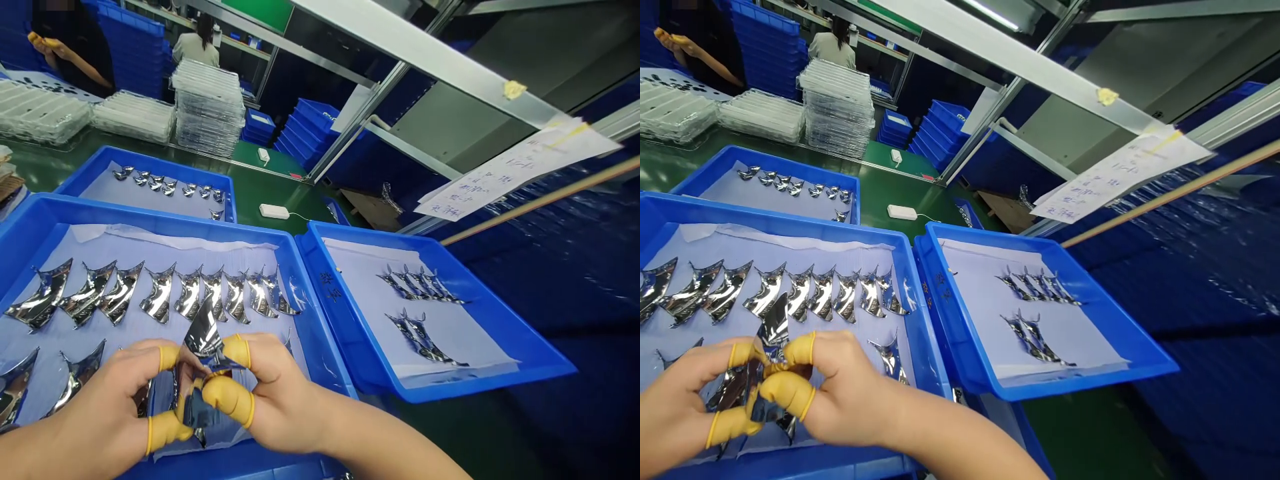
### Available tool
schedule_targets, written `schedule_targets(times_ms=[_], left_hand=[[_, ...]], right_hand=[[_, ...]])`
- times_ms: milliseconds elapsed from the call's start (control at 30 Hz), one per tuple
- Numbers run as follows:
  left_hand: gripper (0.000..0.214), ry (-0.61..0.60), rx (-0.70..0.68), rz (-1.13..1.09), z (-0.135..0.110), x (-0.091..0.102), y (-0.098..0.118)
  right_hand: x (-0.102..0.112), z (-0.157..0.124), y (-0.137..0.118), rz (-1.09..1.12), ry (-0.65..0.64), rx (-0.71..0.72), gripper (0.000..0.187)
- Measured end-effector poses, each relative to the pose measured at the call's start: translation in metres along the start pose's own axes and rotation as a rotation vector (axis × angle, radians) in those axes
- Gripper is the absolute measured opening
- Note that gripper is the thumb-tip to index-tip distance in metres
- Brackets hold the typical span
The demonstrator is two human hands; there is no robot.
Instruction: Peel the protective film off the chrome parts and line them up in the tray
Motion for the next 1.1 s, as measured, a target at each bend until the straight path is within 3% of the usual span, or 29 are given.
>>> schedule_targets(times_ms=[100,233,400,533,667,867,1100], left_hand=[[0.010,-0.046,0.009,-0.004,-0.001,-0.001,-0.005],[0.015,-0.128,-0.079,0.032,-0.005,-0.003,-0.012],[0.021,-0.044,-0.232,0.064,-0.001,0.000,-0.009],[0.018,-0.049,-0.328,0.041,0.002,0.000,-0.002],[0.022,-0.022,-0.392,0.077,-0.001,0.002,-0.002],[0.019,-0.023,-0.410,0.097,-0.008,0.002,-0.012],[0.017,-0.056,-0.354,0.091,-0.001,0.002,-0.007]], right_hand=[[0.001,-0.004,0.002,-0.044,0.002,0.016,0.019],[0.001,-0.005,0.001,-0.049,-0.015,0.022,0.016],[0.002,-0.005,0.001,-0.073,-0.001,0.093,0.017],[0.003,-0.006,0.001,-0.048,0.054,0.216,0.013],[0.004,-0.005,-0.001,-0.024,0.082,0.248,0.015],[0.003,-0.004,-0.004,0.013,0.059,0.227,0.014],[0.005,-0.004,0.000,-0.049,0.027,0.173,0.011]])
Point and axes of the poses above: each hand's wrist, its own z-axis towards the middle knuckle, its own x-axis out of the back of the hand, y = z × x, the point moved 3 cm from there along z, towards the middle knuckle, and after that the axes turned 12 degrees about y, right-handed, at the moved point
